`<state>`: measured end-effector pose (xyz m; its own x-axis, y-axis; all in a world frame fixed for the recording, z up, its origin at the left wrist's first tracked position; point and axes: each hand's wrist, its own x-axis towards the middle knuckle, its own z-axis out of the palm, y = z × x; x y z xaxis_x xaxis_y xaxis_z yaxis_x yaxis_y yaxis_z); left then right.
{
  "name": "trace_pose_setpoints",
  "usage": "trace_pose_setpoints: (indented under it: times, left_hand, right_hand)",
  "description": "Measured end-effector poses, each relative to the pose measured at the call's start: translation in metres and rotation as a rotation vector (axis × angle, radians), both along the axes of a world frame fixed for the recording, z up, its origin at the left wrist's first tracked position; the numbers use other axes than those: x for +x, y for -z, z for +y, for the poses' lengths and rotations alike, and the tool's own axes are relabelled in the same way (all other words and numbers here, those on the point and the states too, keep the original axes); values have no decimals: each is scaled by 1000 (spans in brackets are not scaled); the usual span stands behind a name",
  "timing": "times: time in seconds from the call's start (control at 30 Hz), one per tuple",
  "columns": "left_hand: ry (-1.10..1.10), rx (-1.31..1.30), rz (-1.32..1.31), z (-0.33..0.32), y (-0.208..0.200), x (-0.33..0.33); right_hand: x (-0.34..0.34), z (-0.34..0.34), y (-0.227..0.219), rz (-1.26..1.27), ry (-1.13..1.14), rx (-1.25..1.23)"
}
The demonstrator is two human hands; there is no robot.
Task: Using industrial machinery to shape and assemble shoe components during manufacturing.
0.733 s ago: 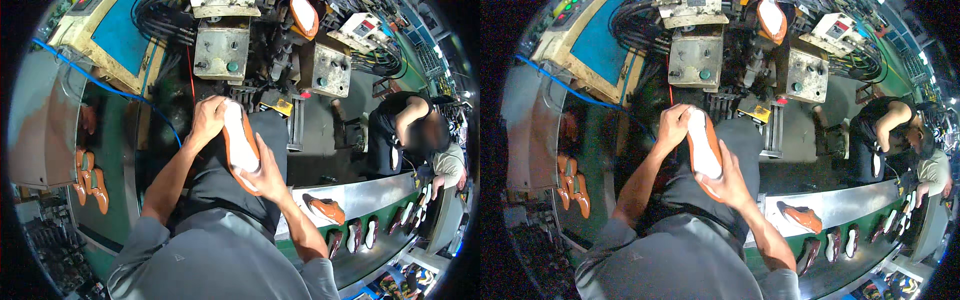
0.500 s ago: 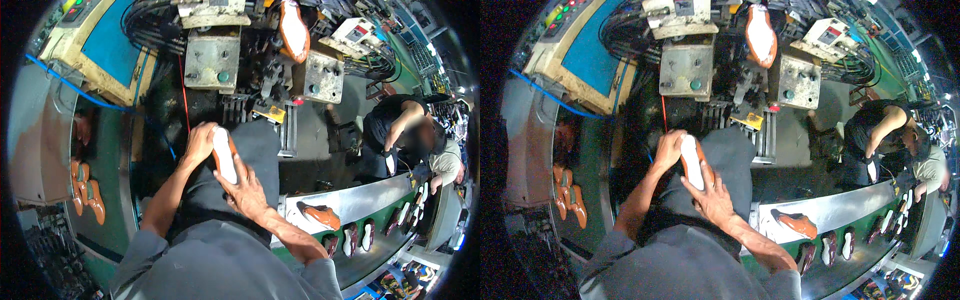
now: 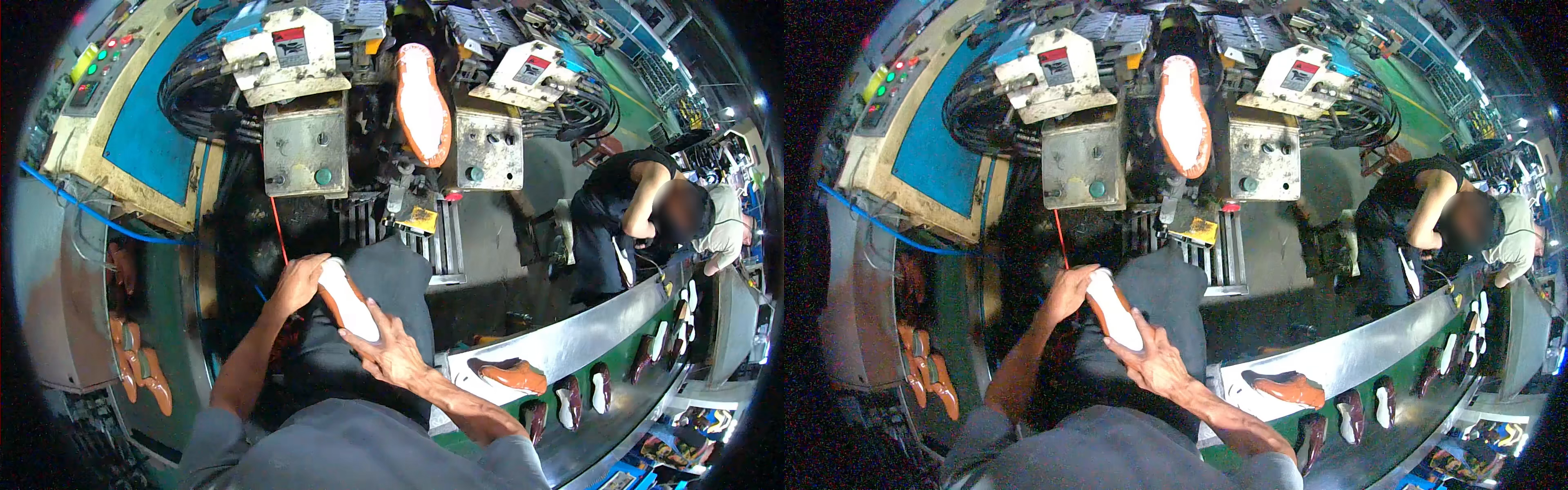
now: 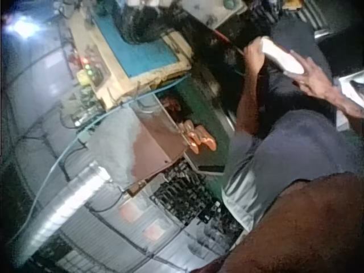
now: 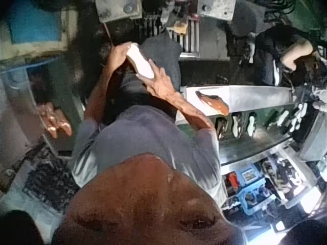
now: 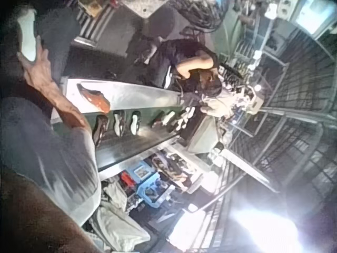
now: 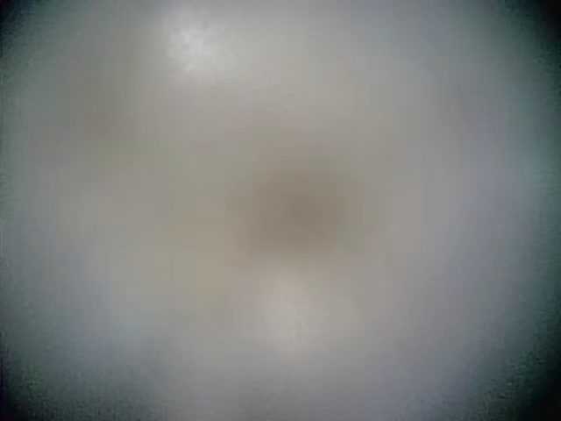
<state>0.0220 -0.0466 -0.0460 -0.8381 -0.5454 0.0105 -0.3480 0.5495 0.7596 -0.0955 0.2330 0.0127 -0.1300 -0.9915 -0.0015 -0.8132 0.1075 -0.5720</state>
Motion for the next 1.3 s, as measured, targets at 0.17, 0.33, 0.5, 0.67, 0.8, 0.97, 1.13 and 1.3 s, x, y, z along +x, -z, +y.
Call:
trace_pose_setpoints:
  times: [0.17, 0.33, 0.5, 0.67, 0.8, 0.97, 1.13, 1.3]
  left_hand:
    - [-187, 230, 331, -56, -58, -140]
    - [59, 1362, 676, -117, -142, -308]
    - [186, 1177, 593, -116, -155, -301]
    - [8, 1026, 399, -95, -188, -151]
    - [48, 1264, 589, -49, -202, -65]
    - [-141, 1465, 662, -23, -173, -17]
    - [-151, 1548, 495, -20, -143, -20]
    - [-122, 1419, 452, -10, -141, -44]
  right_hand:
    - [-49, 36, -27, 61, 343, -97]
    - [-128, 14, -98, 261, 510, -186]
    - [-199, -71, -154, 386, 463, -295]
    - [-232, -176, -148, 422, 426, -386]
    - [-235, -222, -126, 395, 459, -320]
    - [-230, -237, -107, 389, 476, -325]
    - [-236, -236, -83, 656, 323, -504]
    - [-244, -248, -86, 702, 311, -517]
